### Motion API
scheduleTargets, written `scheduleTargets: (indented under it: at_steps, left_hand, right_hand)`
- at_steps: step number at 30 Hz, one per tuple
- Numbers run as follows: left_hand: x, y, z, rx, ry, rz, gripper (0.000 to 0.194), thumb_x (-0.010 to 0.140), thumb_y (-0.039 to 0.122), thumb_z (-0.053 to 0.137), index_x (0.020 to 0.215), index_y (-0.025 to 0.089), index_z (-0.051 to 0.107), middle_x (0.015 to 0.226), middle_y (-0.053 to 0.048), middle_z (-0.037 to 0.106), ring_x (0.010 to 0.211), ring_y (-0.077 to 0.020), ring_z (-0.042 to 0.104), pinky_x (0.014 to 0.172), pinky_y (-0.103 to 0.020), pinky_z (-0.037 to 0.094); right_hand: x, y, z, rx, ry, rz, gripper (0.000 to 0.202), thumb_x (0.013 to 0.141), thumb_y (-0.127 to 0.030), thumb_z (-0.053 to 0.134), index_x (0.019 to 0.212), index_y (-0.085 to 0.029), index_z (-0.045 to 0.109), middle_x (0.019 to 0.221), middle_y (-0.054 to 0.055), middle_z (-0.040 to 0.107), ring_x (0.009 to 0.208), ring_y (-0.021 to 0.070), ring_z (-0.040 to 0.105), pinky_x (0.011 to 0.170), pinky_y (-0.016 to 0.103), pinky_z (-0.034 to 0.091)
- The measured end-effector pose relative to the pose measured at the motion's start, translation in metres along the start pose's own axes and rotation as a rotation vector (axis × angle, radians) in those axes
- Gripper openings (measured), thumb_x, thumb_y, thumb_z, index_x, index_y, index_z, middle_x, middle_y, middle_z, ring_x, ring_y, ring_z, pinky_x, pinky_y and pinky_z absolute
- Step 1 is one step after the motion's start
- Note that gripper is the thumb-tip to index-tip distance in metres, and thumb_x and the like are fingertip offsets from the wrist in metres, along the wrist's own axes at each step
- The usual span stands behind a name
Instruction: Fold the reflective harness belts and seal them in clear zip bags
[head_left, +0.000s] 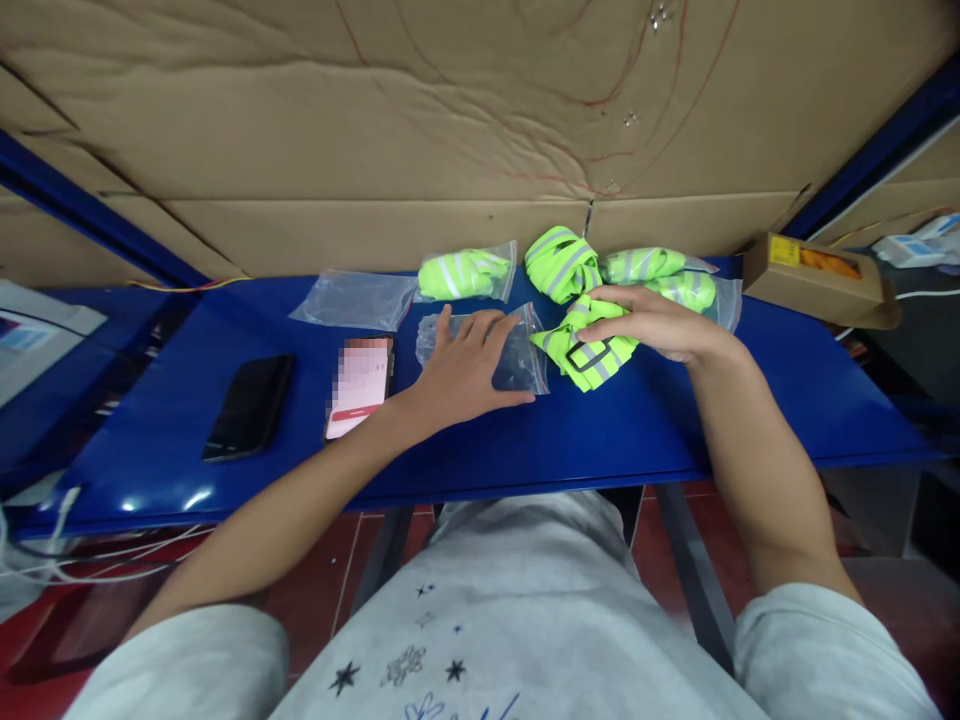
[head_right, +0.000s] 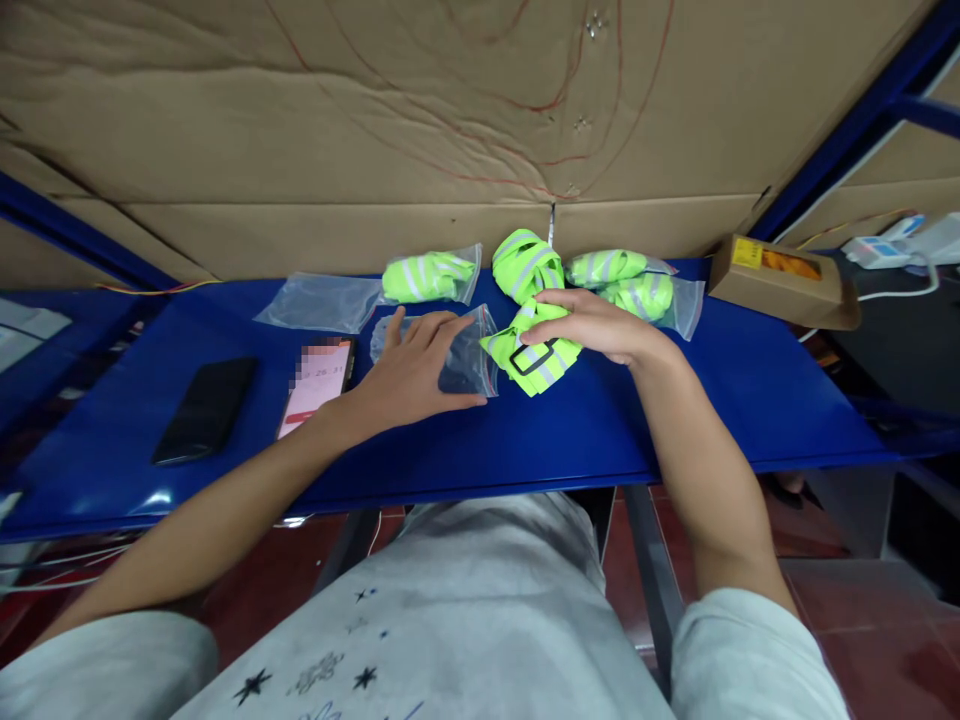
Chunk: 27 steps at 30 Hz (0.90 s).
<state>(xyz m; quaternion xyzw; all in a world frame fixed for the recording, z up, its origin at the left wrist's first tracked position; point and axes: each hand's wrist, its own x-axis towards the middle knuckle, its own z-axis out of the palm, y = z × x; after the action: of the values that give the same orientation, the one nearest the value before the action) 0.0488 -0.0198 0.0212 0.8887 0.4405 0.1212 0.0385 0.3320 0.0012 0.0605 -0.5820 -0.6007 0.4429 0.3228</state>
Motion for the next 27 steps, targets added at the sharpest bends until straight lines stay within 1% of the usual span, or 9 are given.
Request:
scheduleTargets:
  at_steps: [3,6,8,11,14,17,21,24,27]
  left_hand:
    - [0.001,-0.003,0.0,-0.008,0.014,-0.02,0.101,0.081,0.064,0.08,0.16,0.019,0.036,0.156,-0.022,0.048,0.151,-0.0419,0.041,0.129,-0.074,0.008]
    - [0.004,-0.006,0.0,-0.022,0.022,-0.013,0.093,0.08,0.062,0.083,0.153,0.021,0.043,0.155,-0.021,0.05,0.15,-0.0409,0.043,0.129,-0.072,0.01]
    - [0.006,-0.004,0.002,-0.033,0.009,0.024,0.092,0.081,0.06,0.083,0.154,0.023,0.042,0.156,-0.02,0.05,0.149,-0.0401,0.044,0.129,-0.071,0.011]
    - [0.01,0.002,0.009,-0.041,-0.01,0.075,0.102,0.08,0.059,0.084,0.161,0.023,0.032,0.158,-0.021,0.049,0.149,-0.0406,0.044,0.128,-0.069,0.015]
    - [0.016,0.008,0.016,-0.052,-0.029,0.083,0.119,0.074,0.062,0.088,0.164,0.019,0.025,0.157,-0.024,0.047,0.149,-0.0439,0.042,0.126,-0.068,0.02]
    - [0.023,0.006,0.019,-0.109,-0.031,0.068,0.116,0.07,0.065,0.09,0.16,0.019,0.033,0.157,-0.023,0.047,0.152,-0.043,0.039,0.128,-0.065,0.02]
    - [0.028,-0.004,0.021,-0.193,0.016,0.094,0.113,0.072,0.063,0.09,0.158,0.017,0.032,0.164,-0.022,0.042,0.155,-0.039,0.038,0.132,-0.062,0.013]
    - [0.028,-0.007,0.02,-0.195,0.027,0.084,0.116,0.071,0.063,0.09,0.16,0.016,0.03,0.164,-0.02,0.044,0.151,-0.0386,0.045,0.131,-0.058,0.02]
    - [0.028,-0.008,0.018,-0.144,0.049,0.034,0.12,0.069,0.064,0.091,0.161,0.015,0.032,0.162,-0.02,0.049,0.147,-0.0408,0.05,0.129,-0.057,0.024]
  right_hand:
    - [-0.001,0.0,-0.007,-0.033,0.019,-0.039,0.041,0.055,-0.03,0.101,0.09,-0.032,0.081,0.116,0.003,0.075,0.132,0.0392,0.062,0.112,0.054,0.052]
    - [0.0,-0.001,-0.009,-0.079,0.04,-0.016,0.043,0.054,-0.037,0.101,0.092,-0.034,0.081,0.118,0.002,0.074,0.137,0.0398,0.057,0.118,0.057,0.045]
    - [0.001,-0.003,-0.005,-0.137,0.044,0.023,0.045,0.051,-0.037,0.102,0.091,-0.032,0.081,0.123,0.003,0.074,0.139,0.0419,0.055,0.121,0.057,0.041]
    - [0.001,-0.005,0.003,-0.171,0.012,0.017,0.042,0.05,-0.032,0.102,0.086,-0.029,0.081,0.118,0.005,0.075,0.131,0.0427,0.06,0.115,0.053,0.047]
    - [0.002,-0.003,0.01,-0.141,-0.07,-0.073,0.035,0.061,-0.04,0.097,0.089,-0.028,0.08,0.107,0.004,0.076,0.116,0.0368,0.067,0.101,0.047,0.055]
    - [0.004,0.002,0.015,-0.068,-0.142,-0.215,0.041,0.071,-0.047,0.09,0.105,-0.027,0.078,0.106,0.001,0.076,0.105,0.0297,0.07,0.091,0.041,0.056]
    - [0.01,0.011,0.022,0.04,-0.105,-0.29,0.055,0.07,-0.045,0.091,0.118,-0.023,0.073,0.111,0.001,0.075,0.105,0.026,0.069,0.091,0.038,0.056]
    - [0.014,0.016,0.031,0.137,-0.098,-0.235,0.059,0.065,-0.043,0.094,0.115,-0.023,0.07,0.109,0.001,0.075,0.104,0.0247,0.069,0.089,0.036,0.056]
    - [0.019,0.019,0.04,0.178,-0.013,-0.251,0.065,0.062,-0.045,0.095,0.115,-0.022,0.065,0.103,0.001,0.073,0.098,0.0237,0.069,0.086,0.036,0.057]
